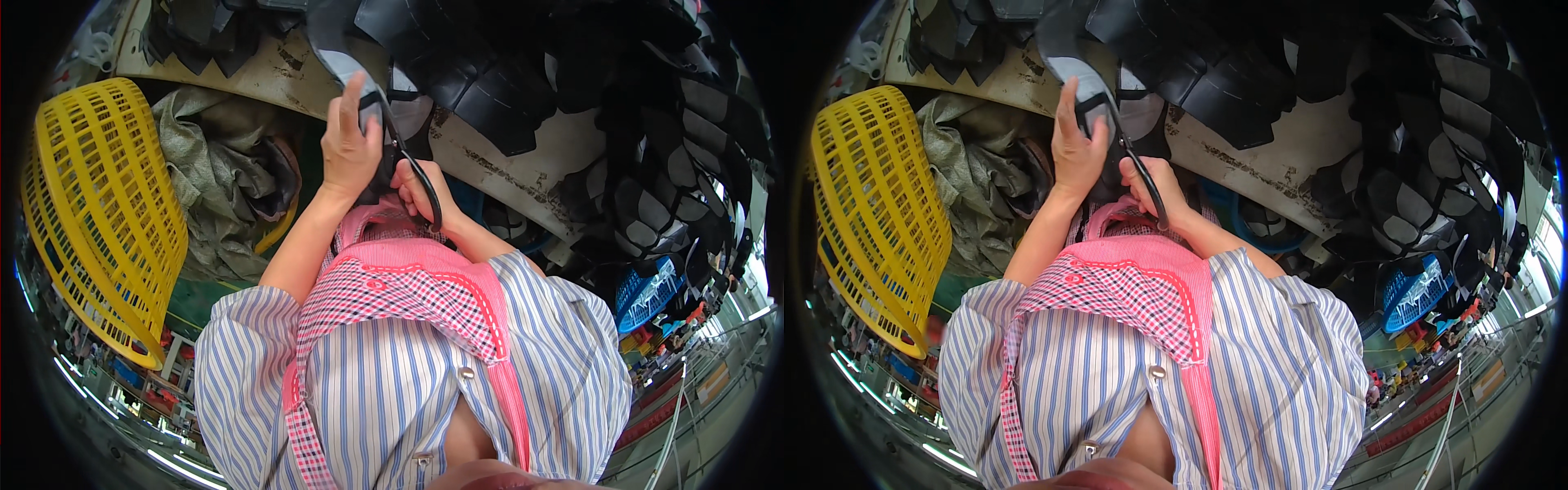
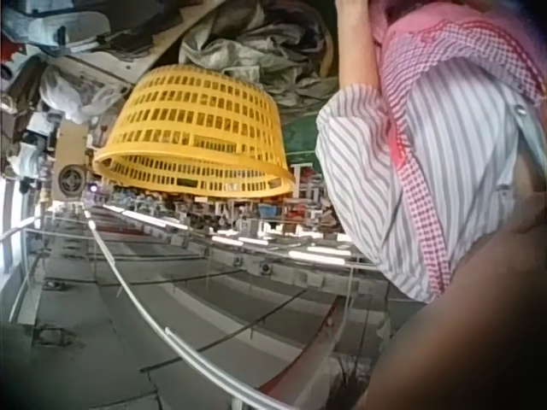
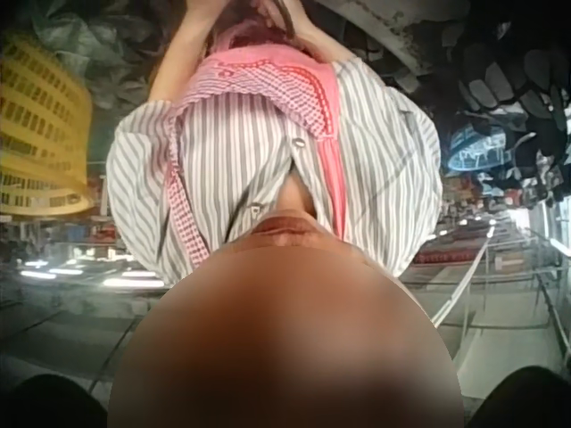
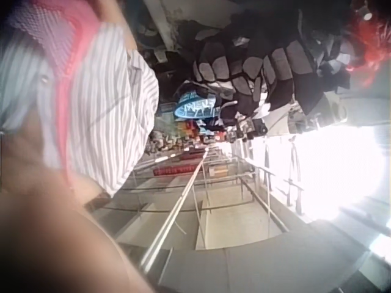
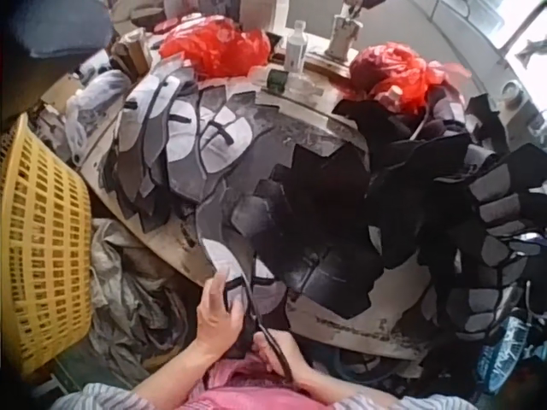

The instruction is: Cutting shoe components from material using scissors.

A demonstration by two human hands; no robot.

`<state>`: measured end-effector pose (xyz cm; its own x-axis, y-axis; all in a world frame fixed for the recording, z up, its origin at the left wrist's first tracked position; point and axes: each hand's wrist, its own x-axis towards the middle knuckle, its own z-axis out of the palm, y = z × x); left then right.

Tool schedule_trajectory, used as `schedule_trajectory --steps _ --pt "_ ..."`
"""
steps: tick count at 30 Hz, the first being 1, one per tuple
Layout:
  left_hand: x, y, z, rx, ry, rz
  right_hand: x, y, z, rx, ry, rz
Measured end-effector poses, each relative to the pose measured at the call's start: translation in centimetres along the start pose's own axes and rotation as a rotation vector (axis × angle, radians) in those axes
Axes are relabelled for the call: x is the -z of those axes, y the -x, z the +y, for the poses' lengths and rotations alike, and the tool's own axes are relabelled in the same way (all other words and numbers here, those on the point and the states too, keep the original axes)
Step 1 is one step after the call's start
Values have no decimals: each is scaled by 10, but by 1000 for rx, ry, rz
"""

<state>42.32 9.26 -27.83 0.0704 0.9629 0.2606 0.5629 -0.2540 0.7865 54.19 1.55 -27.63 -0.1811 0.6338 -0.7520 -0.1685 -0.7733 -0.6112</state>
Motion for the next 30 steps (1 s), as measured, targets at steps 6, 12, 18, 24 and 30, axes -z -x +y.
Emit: schedule_trajectory --steps 6,12,18,24,30 --pt "5 -4 -16 160 -243 -298 49 21 15 182 749 265" --pt "-28 -3 -10 78 -267 -202 61 15 -2 30 825 304" --pt "-19 -3 1 155 -143 -118 75 24 -6 -35 909 223" --pt "-14 -2 5 204 -143 -133 68 7 -34 98 1043 301" --pt "27 -14 17 208 -172 -200 76 -3 -50 340 1137 306"
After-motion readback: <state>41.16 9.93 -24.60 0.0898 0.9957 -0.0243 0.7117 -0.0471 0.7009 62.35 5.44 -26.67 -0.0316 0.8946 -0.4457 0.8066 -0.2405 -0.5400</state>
